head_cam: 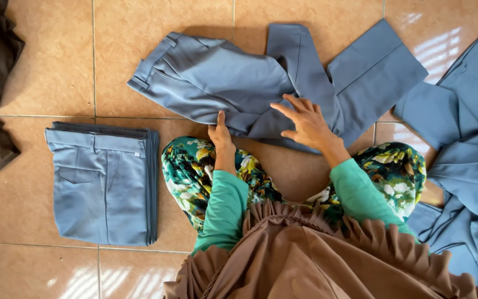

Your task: The person sits on a tiled floor and folds multiple pairs of grey trousers by hand. They smooth the fabric, fold the legs together, and then fold the garment into a compact rectangle before stacking it with previously folded pairs.

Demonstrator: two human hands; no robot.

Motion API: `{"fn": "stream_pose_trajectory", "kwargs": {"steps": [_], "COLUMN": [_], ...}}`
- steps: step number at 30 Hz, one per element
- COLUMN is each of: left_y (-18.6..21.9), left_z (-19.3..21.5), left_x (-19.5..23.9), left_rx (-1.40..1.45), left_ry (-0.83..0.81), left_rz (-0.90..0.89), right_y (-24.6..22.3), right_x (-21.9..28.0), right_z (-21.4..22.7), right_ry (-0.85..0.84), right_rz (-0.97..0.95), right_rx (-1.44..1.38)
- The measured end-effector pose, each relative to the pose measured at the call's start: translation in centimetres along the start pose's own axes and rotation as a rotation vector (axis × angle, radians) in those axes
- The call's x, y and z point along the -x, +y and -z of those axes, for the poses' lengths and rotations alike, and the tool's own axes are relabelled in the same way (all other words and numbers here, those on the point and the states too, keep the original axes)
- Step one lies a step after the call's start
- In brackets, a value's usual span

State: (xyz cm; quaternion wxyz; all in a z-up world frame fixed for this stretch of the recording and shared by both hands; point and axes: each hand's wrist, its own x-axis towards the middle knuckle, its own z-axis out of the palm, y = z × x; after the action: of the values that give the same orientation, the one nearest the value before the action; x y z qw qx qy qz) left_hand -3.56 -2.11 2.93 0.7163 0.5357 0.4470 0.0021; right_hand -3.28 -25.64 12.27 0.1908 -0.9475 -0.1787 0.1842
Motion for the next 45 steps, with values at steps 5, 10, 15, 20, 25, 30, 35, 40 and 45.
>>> {"fn": "stream_pose_trajectory", "kwargs": {"steps": [5, 10, 15, 20, 25, 30, 35, 40, 45], "left_y": [-4.9, 2.9, -1.9, -2.7, 1.6, 5.2, 6.4, 6.4, -0.2], "left_z": [2.6, 0.4, -2.7, -4.4, -2.4, -1.4, -1.3, -1.7, -3.2], "left_x": [-6.8, 3.7, 0.2, -2.8, 2.1, 4.6, 5.2, 4.7, -2.7], "left_rx": [-0.482, -1.017, -1.039, -1.23, -1.045, -0.758, -0.798, -0.987, -1.314], "left_ry": [-0.092, -0.532, -0.599, -0.576, -0.701, -0.804, -0.865, -0.805, -0.514], "left_rz": [-0.026, 0.039, -0.834, -0.782, -0.951, -1.041, -0.861, -0.699, -0.893], "right_y": [6.6, 12.0, 6.8, 5.8, 9.3, 3.3, 4.9, 4.8, 2.8], "right_x": [-4.3, -8.3, -6.3, -5.6, -7.2, -6.4, -5.3, -4.6, -5.6], "right_z": [-4.2, -4.2, 4.5, 5.9, 3.4, 7.7, -1.1, -3.6, -3.8], "right_ry": [0.105, 0.402, 0.598, 0.57, 0.321, 1.079, 0.759, 0.561, 0.435], "right_rz": [0.043, 0.134, 0.126, 0.341, 0.295, 0.461, 0.434, 0.373, 0.381], "right_rx": [0.128, -0.01, -0.401, -0.092, 0.187, 0.468, 0.487, 0.263, 0.359]}}
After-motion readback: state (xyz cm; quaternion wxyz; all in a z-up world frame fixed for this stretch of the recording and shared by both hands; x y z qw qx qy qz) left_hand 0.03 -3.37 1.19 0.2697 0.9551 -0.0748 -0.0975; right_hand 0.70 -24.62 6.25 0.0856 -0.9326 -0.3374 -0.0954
